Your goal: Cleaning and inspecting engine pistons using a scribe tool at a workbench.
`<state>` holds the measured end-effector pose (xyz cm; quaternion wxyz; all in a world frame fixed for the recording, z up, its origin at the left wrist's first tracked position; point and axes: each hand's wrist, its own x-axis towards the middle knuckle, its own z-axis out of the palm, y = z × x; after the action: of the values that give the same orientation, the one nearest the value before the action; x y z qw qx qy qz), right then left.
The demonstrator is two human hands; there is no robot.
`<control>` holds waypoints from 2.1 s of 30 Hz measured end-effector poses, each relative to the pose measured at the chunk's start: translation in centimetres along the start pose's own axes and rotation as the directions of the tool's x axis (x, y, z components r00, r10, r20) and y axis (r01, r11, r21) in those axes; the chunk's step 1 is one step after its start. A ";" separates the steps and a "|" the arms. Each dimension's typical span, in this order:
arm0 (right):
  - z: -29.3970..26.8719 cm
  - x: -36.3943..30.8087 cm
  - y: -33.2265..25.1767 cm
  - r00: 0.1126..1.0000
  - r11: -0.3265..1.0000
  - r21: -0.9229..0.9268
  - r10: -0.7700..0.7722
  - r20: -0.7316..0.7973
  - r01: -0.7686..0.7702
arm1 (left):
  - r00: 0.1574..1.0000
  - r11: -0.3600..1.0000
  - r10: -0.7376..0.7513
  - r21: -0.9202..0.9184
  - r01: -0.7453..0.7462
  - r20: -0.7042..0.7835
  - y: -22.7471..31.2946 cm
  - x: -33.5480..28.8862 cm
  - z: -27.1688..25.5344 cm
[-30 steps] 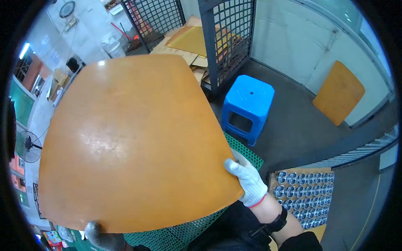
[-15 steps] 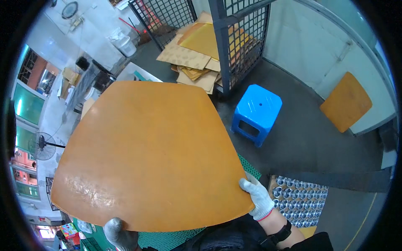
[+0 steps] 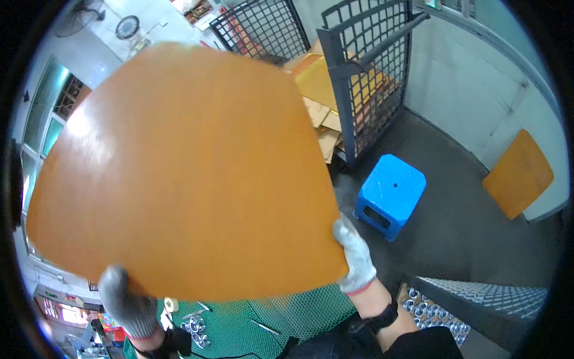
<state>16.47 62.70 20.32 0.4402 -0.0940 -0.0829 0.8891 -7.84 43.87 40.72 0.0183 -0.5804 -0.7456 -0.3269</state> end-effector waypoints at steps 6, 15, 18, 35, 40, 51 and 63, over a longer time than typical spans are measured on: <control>5.1 19.8 -6.4 0.948 0.939 -0.146 -0.296 0.115 0.310 | 0.989 0.516 -0.149 -0.852 0.090 0.014 5.0 7.5 6.5; -0.9 5.8 -1.0 0.957 0.862 -0.504 0.189 0.219 -0.055 | 0.713 0.258 -0.164 -0.669 0.698 0.681 0.3 -5.0 10.6; -3.3 -2.6 -0.4 0.965 0.775 -0.606 0.260 0.048 -0.178 | 0.613 0.207 -0.076 -0.589 0.781 0.786 0.7 -7.7 13.9; -30.1 -41.9 11.7 0.297 0.854 -0.328 -0.216 -0.930 -0.403 | 0.110 0.146 0.045 -0.116 0.983 0.993 -8.1 -24.7 23.1; -38.5 -49.5 14.2 0.266 0.862 -0.339 -0.250 -0.931 -0.376 | 0.238 0.302 0.051 -0.242 0.922 0.970 -11.1 -25.9 24.1; -56.7 -68.2 22.4 0.275 0.001 -0.306 -0.435 -0.857 -0.952 | 0.123 0.590 0.376 -0.340 0.732 0.918 -2.3 -35.7 23.8; -60.7 -65.2 22.6 0.468 -0.167 -0.438 -0.320 -0.824 -0.884 | -0.122 0.846 0.281 -0.185 0.500 0.952 8.1 -53.8 40.0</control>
<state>52.49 1.10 -37.56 -0.0760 -0.7593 -0.4536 0.4605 30.87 19.26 -8.84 -0.7252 -0.5337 -0.4336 0.0353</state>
